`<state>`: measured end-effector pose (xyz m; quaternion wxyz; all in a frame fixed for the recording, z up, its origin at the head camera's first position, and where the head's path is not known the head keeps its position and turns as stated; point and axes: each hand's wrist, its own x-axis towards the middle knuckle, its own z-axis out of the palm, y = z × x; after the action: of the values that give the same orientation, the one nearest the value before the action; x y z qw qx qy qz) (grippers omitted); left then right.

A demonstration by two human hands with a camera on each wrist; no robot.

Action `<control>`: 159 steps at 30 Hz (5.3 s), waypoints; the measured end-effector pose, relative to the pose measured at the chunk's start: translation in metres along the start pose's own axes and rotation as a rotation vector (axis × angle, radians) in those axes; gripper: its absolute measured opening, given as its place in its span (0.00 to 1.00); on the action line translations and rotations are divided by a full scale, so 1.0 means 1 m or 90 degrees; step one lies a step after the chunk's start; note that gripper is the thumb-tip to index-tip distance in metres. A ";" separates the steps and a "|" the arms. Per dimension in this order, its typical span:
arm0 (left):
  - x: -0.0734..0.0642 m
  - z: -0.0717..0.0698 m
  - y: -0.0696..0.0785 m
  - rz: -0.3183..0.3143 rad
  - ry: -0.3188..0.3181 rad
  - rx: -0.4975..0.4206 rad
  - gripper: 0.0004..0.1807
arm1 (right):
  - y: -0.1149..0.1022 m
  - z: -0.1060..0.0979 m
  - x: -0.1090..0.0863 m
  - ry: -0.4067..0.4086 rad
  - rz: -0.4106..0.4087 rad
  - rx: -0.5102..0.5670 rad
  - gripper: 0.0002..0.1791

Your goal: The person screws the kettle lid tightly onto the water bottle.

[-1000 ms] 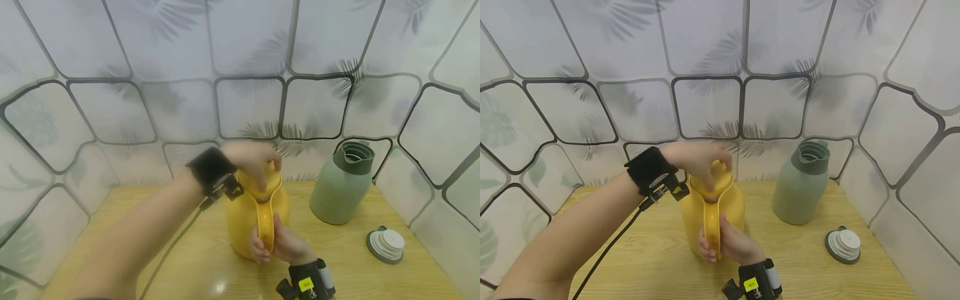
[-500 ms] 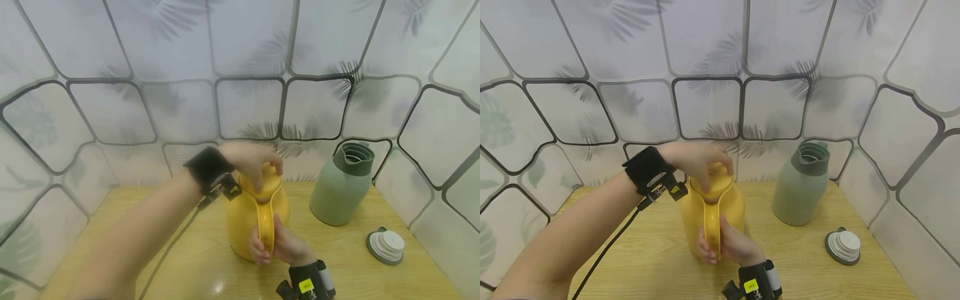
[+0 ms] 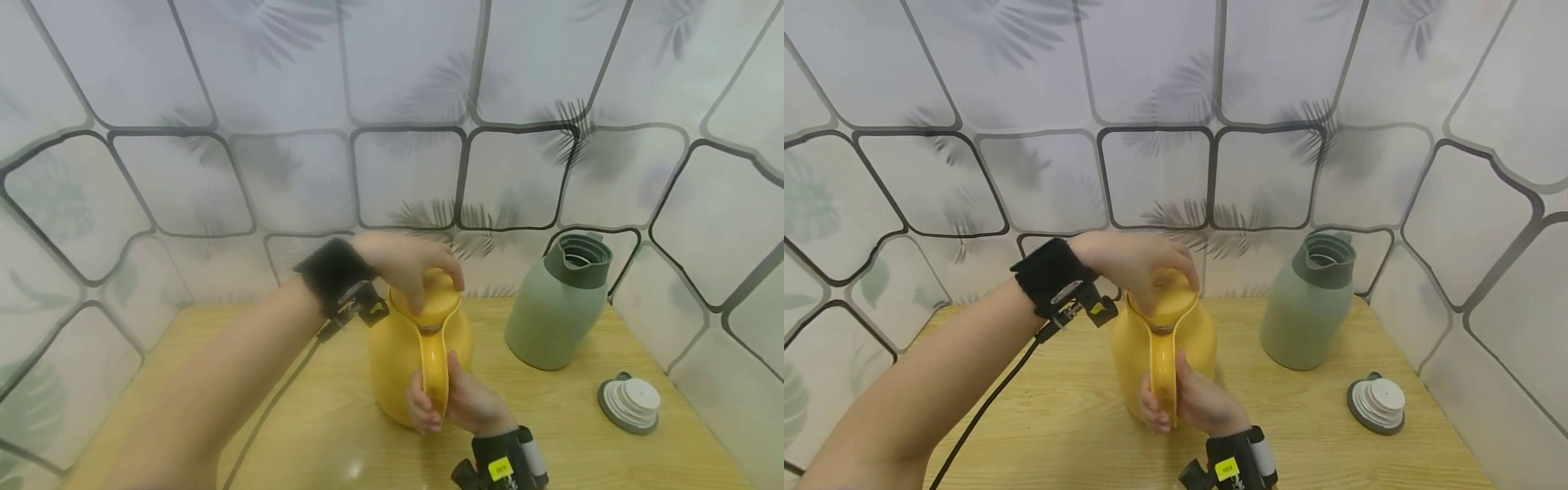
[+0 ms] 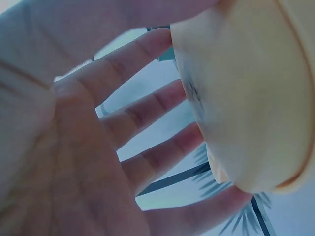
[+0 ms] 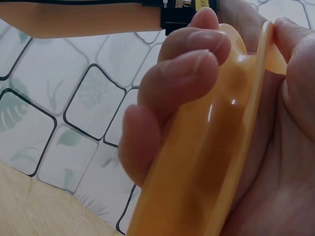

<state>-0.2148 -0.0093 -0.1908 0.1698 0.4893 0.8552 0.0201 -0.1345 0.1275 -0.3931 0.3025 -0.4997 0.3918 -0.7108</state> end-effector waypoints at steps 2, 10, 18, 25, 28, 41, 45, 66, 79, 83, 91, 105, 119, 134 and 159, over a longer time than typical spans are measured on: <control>-0.001 0.000 0.000 -0.007 0.001 -0.020 0.36 | 0.000 0.000 0.000 0.000 -0.002 0.002 0.38; -0.003 0.000 0.006 -0.048 0.066 -0.094 0.37 | 0.001 0.001 0.000 0.000 0.002 0.007 0.37; -0.002 0.002 0.015 -0.215 0.142 -0.053 0.47 | 0.002 0.000 0.001 0.005 0.003 -0.001 0.38; -0.002 0.008 0.023 -0.282 0.149 -0.035 0.30 | 0.001 -0.001 0.001 -0.001 0.004 0.001 0.38; -0.003 0.011 0.025 -0.279 0.152 -0.044 0.29 | 0.001 -0.002 0.000 -0.002 0.004 -0.001 0.38; -0.001 0.014 0.025 -0.246 0.142 -0.039 0.21 | 0.000 -0.001 0.000 0.007 0.011 -0.005 0.38; 0.001 0.014 0.025 -0.246 0.135 -0.069 0.19 | 0.000 0.000 -0.001 0.012 0.012 -0.008 0.38; 0.004 0.012 0.023 -0.243 0.119 -0.033 0.19 | 0.001 0.000 -0.001 0.010 0.010 0.001 0.37; 0.003 0.009 0.023 -0.216 0.092 -0.031 0.17 | 0.001 0.000 -0.001 0.011 0.014 -0.004 0.38; 0.003 0.008 0.023 -0.208 0.090 -0.036 0.16 | 0.001 0.000 -0.001 0.012 0.013 -0.003 0.38; 0.000 0.006 0.020 -0.165 0.071 -0.003 0.14 | 0.001 0.000 0.000 0.005 0.008 0.003 0.38; 0.004 0.006 0.014 -0.104 0.046 0.058 0.19 | 0.002 -0.001 -0.001 0.010 0.012 0.007 0.37; 0.003 0.007 0.012 -0.087 0.034 0.085 0.24 | 0.002 -0.001 -0.001 0.010 0.008 0.000 0.37; 0.001 0.008 0.009 -0.046 0.031 0.106 0.38 | 0.002 -0.001 0.001 0.008 0.005 -0.002 0.37; 0.004 0.013 0.017 -0.061 0.037 0.080 0.23 | -0.001 0.000 0.000 0.000 0.008 -0.005 0.39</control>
<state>-0.1984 0.0010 -0.2003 0.1147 0.4565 0.8819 -0.0273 -0.1347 0.1282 -0.3928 0.3051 -0.4984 0.3977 -0.7074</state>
